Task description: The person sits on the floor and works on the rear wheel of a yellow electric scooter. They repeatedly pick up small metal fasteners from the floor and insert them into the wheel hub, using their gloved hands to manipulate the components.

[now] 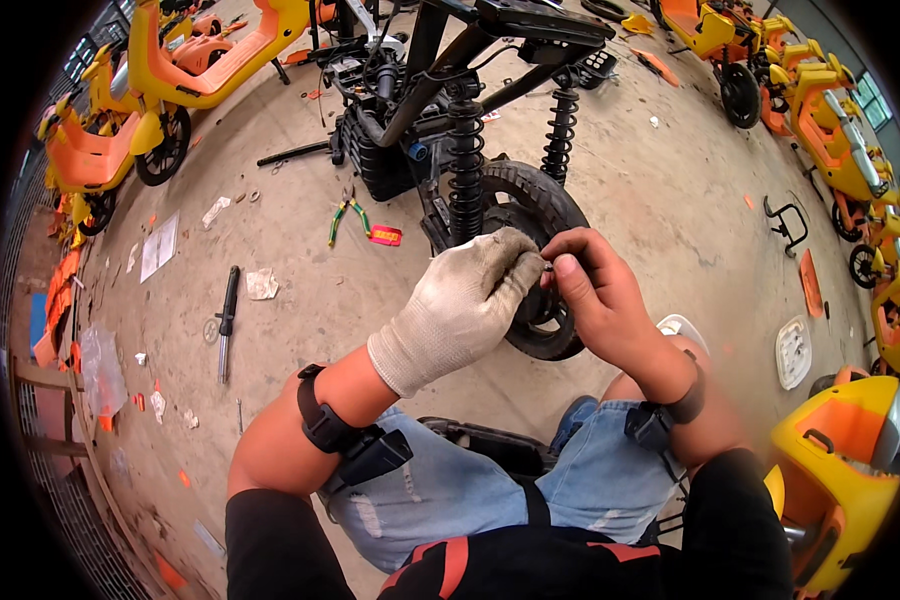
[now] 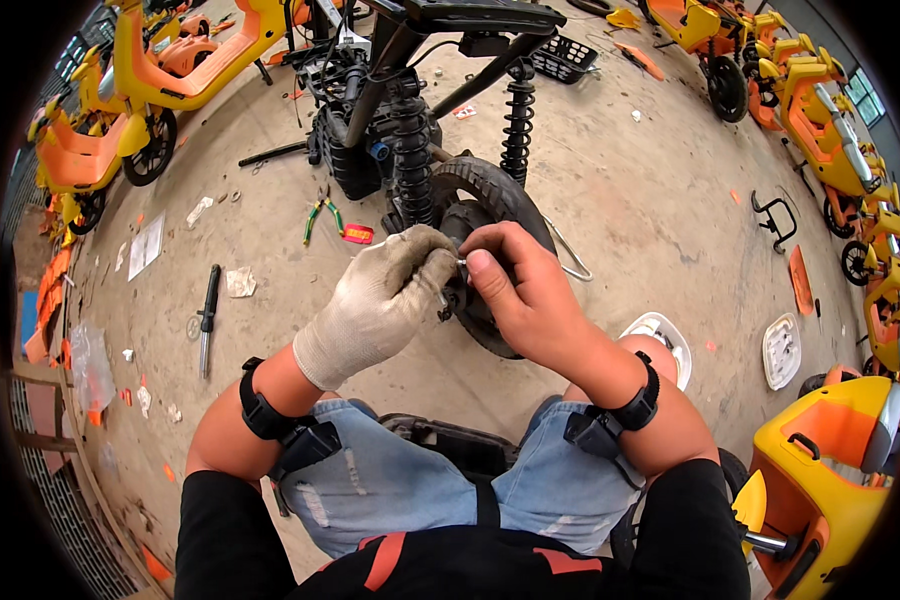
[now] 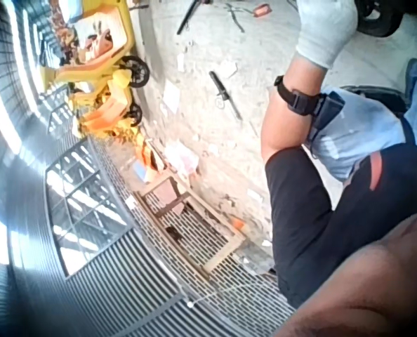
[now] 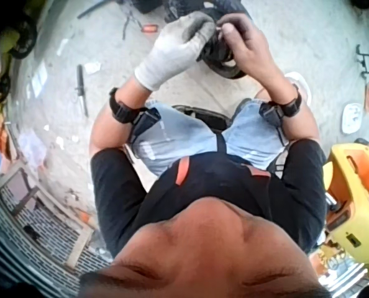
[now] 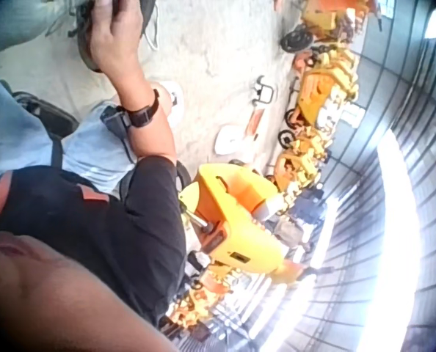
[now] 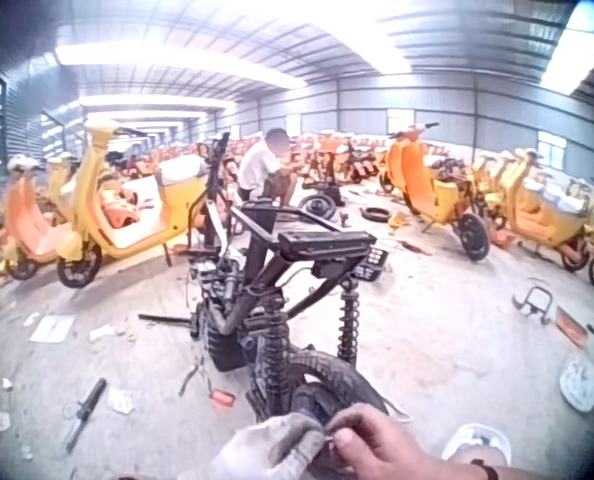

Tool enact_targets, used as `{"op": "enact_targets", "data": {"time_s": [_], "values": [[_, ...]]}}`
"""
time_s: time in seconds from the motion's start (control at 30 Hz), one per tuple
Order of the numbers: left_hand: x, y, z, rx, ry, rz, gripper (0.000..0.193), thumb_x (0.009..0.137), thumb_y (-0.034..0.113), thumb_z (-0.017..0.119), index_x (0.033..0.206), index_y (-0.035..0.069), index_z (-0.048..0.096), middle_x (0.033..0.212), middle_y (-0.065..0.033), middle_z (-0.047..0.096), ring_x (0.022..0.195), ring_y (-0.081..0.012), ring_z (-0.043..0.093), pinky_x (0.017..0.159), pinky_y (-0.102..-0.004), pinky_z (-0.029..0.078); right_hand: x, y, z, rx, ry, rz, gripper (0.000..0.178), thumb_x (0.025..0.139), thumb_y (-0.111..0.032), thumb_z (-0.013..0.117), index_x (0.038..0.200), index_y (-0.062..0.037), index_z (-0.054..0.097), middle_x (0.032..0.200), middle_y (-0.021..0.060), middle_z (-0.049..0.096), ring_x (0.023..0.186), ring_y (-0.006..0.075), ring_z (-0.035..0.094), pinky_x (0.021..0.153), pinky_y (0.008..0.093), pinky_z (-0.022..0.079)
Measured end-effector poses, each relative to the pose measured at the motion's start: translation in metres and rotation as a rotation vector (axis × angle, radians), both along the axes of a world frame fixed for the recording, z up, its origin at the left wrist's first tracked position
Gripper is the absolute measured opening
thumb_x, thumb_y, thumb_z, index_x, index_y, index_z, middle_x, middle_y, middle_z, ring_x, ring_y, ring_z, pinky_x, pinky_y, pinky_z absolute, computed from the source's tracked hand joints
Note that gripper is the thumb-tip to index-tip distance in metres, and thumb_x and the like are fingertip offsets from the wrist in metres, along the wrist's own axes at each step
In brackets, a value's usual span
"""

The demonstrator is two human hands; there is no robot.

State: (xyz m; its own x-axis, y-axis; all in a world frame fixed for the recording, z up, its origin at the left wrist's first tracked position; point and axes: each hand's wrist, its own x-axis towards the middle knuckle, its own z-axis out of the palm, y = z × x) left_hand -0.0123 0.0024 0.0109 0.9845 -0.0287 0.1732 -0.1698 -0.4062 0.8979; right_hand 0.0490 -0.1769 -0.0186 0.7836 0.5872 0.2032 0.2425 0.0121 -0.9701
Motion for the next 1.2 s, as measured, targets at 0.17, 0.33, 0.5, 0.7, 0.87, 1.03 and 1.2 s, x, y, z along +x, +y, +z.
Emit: {"op": "enact_targets", "data": {"time_s": [0.17, 0.33, 0.5, 0.7, 0.87, 1.03, 1.2], "values": [[0.003, 0.003, -0.004, 0.031, -0.123, -0.051, 0.02, 0.098, 0.019, 0.057, 0.106, 0.0, 0.061, 0.088, -0.0078, 0.061, 0.081, -0.013, 0.057, 0.073, -0.028, 0.048, 0.007, -0.004, 0.002, -0.022, -0.409, -0.019, 0.02, 0.091, -0.013, 0.067, 0.105, -0.0023, 0.058, 0.09, 0.0073, 0.057, 0.076, 0.0165, 0.056, 0.069, 0.0288, 0.047], [0.0, 0.003, -0.001, -0.076, -0.131, -0.039, 0.019, 0.094, 0.015, 0.063, 0.104, -0.001, 0.063, 0.09, -0.0141, 0.064, 0.082, -0.0241, 0.063, 0.076, -0.0336, 0.051, 0.01, -0.006, 0.009, 0.022, -0.628, -0.056, 0.022, 0.083, -0.003, 0.07, 0.102, -0.0025, 0.058, 0.09, 0.0096, 0.058, 0.074, 0.0198, 0.058, 0.066, 0.0298, 0.049], [-0.002, -0.002, 0.003, -0.132, 0.011, -0.054, 0.019, 0.095, 0.014, 0.062, 0.105, -0.002, 0.062, 0.09, -0.0122, 0.064, 0.081, -0.017, 0.062, 0.075, -0.0304, 0.051, 0.012, -0.009, 0.008, 0.074, -0.666, -0.057, 0.023, 0.08, 0.0, 0.07, 0.1, -0.0024, 0.057, 0.09, 0.0105, 0.059, 0.073, 0.0209, 0.059, 0.066, 0.03, 0.05], [-0.004, -0.003, 0.005, -0.193, 0.092, -0.108, 0.02, 0.094, 0.011, 0.063, 0.108, -0.004, 0.062, 0.092, -0.0114, 0.065, 0.081, -0.0119, 0.06, 0.074, -0.0279, 0.051, 0.015, -0.012, 0.011, 0.085, -0.649, -0.004, 0.023, 0.079, 0.001, 0.071, 0.098, -0.0026, 0.059, 0.088, 0.0101, 0.06, 0.073, 0.0212, 0.06, 0.063, 0.0308, 0.05], [-0.004, -0.002, 0.003, -0.184, 0.133, -0.102, 0.021, 0.094, 0.012, 0.062, 0.108, -0.004, 0.062, 0.092, -0.0119, 0.065, 0.082, -0.0126, 0.06, 0.075, -0.0285, 0.051, 0.014, -0.013, 0.016, 0.009, -0.674, 0.02, 0.024, 0.079, 0.002, 0.071, 0.099, -0.003, 0.06, 0.088, 0.0099, 0.061, 0.073, 0.0229, 0.061, 0.063, 0.0317, 0.051], [0.001, 0.0, 0.008, -0.092, 0.087, -0.114, 0.02, 0.095, 0.015, 0.061, 0.106, -0.002, 0.062, 0.091, -0.0101, 0.066, 0.082, -0.014, 0.061, 0.076, -0.0297, 0.051, 0.016, -0.012, 0.014, 0.008, -0.713, 0.011, 0.026, 0.078, 0.001, 0.072, 0.101, -0.0034, 0.062, 0.089, 0.0105, 0.062, 0.073, 0.0238, 0.061, 0.063, 0.0319, 0.05], [0.003, -0.003, 0.005, -0.197, 0.08, -0.044, 0.019, 0.096, 0.014, 0.061, 0.107, -0.001, 0.061, 0.091, -0.005, 0.063, 0.082, -0.0105, 0.058, 0.075, -0.0264, 0.049, 0.011, -0.008, 0.018, 0.018, -0.515, -0.022, 0.023, 0.085, -0.006, 0.071, 0.105, -0.0023, 0.061, 0.088, 0.0077, 0.063, 0.076, 0.0188, 0.061, 0.066, 0.0295, 0.05]]}}
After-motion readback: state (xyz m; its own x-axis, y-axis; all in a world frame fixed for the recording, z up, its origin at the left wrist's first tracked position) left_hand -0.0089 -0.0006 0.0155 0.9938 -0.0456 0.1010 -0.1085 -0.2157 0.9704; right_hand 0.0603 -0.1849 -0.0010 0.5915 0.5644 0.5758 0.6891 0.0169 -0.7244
